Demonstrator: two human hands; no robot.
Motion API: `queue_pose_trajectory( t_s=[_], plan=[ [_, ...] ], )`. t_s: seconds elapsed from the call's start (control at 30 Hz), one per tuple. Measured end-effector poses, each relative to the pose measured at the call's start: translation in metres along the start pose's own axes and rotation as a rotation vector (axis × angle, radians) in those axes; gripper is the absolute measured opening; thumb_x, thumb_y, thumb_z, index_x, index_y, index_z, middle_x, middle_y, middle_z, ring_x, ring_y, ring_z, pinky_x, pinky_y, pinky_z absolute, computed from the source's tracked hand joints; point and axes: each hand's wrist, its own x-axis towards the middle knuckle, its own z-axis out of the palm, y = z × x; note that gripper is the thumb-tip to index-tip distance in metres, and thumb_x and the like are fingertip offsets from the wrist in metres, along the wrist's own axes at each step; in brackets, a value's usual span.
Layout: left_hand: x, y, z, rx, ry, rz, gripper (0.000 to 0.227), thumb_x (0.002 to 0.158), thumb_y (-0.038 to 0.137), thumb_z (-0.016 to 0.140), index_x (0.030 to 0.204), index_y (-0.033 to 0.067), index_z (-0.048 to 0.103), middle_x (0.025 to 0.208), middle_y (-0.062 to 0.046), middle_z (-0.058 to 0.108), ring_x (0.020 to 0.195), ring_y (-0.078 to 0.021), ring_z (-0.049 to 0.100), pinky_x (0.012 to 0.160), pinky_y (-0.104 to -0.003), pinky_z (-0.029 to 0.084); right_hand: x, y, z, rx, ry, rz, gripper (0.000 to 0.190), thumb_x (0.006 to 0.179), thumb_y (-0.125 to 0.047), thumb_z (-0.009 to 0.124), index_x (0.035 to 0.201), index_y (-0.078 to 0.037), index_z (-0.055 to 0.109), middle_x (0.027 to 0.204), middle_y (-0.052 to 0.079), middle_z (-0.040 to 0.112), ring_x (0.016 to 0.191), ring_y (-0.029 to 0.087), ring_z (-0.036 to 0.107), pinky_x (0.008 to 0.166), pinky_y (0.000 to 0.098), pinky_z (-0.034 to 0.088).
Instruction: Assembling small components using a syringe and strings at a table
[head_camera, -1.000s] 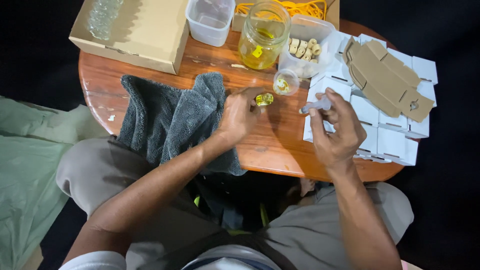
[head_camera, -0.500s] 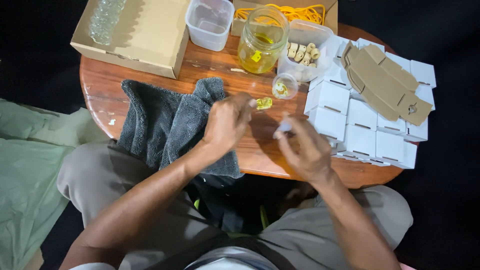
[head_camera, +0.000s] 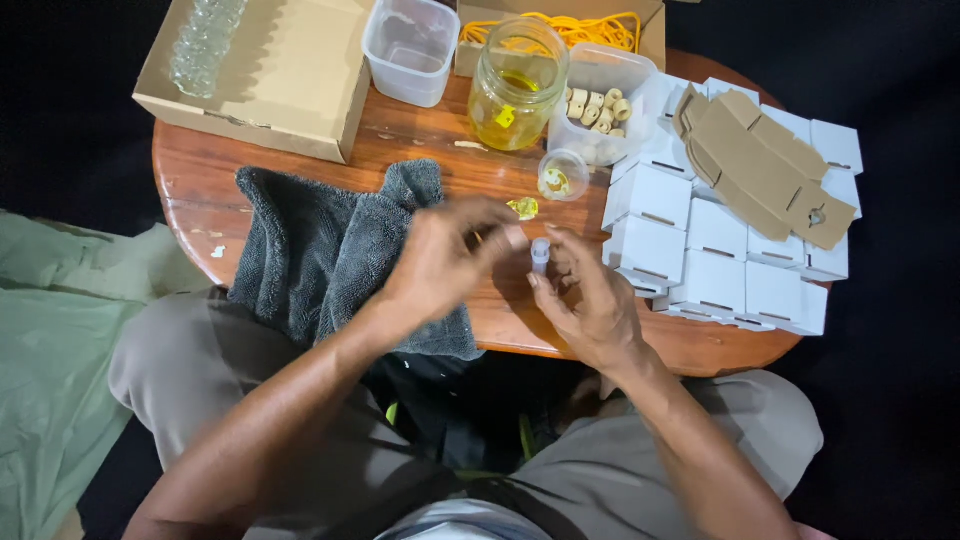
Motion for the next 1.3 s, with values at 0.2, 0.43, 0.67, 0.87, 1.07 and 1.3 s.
queue_pose_trajectory(
  t_s=[0.2,0.43,0.67,0.87,1.07,1.3],
  plan=[
    [-0.015,-0.021,0.028,-0.036,-0.074,-0.062,0.022,0.086,0.013,0.079,0.108,0.0072,0.075,0.081,-0.011,0.077,0.077,-0.0318,0.077,0.068,-0.041,0.06,0.001,-0.008,-0.003,0.034,-0.072,0.102,0.056,0.086,-0.003,0.075,0.139,-0.008,0.056,0.101,0.011,0.08,0.08,0.033,0.075,0.067,0.0445,0.059],
    [-0.016,-0.021,0.026,-0.059,-0.034,-0.175,0.022,0.081,0.01,0.08,0.103,0.008,0.077,0.082,-0.013,0.078,0.079,-0.0301,0.077,0.069,-0.039,0.059,0.004,-0.016,-0.004,0.083,-0.067,0.154,0.055,0.087,-0.002,0.072,0.139,-0.007,0.056,0.102,0.011,0.08,0.081,0.03,0.076,0.068,0.0415,0.06],
    [-0.018,-0.024,0.022,-0.091,-0.035,-0.233,0.024,0.08,0.015,0.084,0.102,0.0088,0.078,0.082,-0.009,0.079,0.075,-0.023,0.075,0.07,-0.035,0.057,0.007,-0.021,-0.001,0.086,-0.098,0.19,0.053,0.084,-0.005,0.079,0.134,-0.008,0.062,0.095,0.013,0.079,0.084,0.035,0.076,0.07,0.0455,0.061],
    [-0.017,-0.02,0.017,-0.092,-0.014,-0.238,0.026,0.078,0.014,0.086,0.103,0.0112,0.079,0.08,-0.005,0.08,0.075,-0.016,0.073,0.071,-0.03,0.058,0.008,-0.025,-0.001,0.071,-0.124,0.213,0.05,0.086,-0.009,0.078,0.134,-0.012,0.064,0.097,0.011,0.08,0.087,0.034,0.076,0.073,0.045,0.061],
    [-0.011,-0.021,0.01,-0.023,0.013,-0.259,0.023,0.076,0.013,0.086,0.099,0.0109,0.08,0.08,-0.007,0.079,0.073,-0.0183,0.072,0.071,-0.032,0.057,0.004,-0.017,-0.001,0.066,-0.119,0.192,0.048,0.087,-0.009,0.078,0.132,-0.01,0.064,0.092,0.015,0.078,0.081,0.038,0.076,0.068,0.0474,0.06],
    [0.005,-0.03,-0.009,0.069,0.217,-0.343,0.024,0.076,0.02,0.084,0.098,0.0123,0.081,0.076,-0.01,0.075,0.073,-0.0212,0.073,0.068,-0.033,0.057,0.003,-0.015,-0.001,0.058,-0.145,0.143,0.034,0.09,-0.017,0.076,0.123,-0.012,0.07,0.086,0.005,0.08,0.073,0.032,0.076,0.063,0.0409,0.061]
  ],
)
